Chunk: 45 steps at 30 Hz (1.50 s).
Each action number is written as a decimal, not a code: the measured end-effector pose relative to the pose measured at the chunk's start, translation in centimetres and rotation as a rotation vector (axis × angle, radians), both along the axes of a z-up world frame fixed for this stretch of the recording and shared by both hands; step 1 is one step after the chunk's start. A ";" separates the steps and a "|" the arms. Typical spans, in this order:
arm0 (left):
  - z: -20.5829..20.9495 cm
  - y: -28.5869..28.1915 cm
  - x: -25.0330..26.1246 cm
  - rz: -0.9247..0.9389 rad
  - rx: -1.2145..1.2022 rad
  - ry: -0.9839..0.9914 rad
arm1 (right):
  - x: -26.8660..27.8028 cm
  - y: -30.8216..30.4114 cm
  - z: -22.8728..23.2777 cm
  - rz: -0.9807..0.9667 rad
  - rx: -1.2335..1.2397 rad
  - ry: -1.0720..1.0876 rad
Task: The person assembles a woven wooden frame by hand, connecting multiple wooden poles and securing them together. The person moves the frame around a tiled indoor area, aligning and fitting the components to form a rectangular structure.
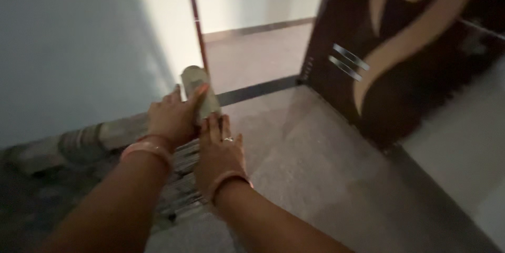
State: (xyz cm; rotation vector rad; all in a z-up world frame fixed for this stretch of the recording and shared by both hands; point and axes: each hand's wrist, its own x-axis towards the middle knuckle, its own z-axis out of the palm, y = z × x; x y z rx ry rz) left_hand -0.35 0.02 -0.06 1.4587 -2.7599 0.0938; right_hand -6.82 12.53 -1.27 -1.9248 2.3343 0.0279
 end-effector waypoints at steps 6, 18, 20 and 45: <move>-0.5 -0.2 0.3 -0.008 -0.028 0.019 | 0.0 0.3 -0.3 0.072 -0.140 -0.054; -1.9 -1.2 0.3 -0.019 -0.085 -0.019 | -3.3 -2.4 -1.4 0.415 -0.221 -0.110; -2.0 -1.1 0.2 0.024 0.047 0.020 | -5.2 -3.4 -2.5 0.576 -0.381 -0.068; -1.3 9.4 -9.3 1.334 0.276 0.620 | -11.8 -17.5 -0.3 1.468 -0.103 0.047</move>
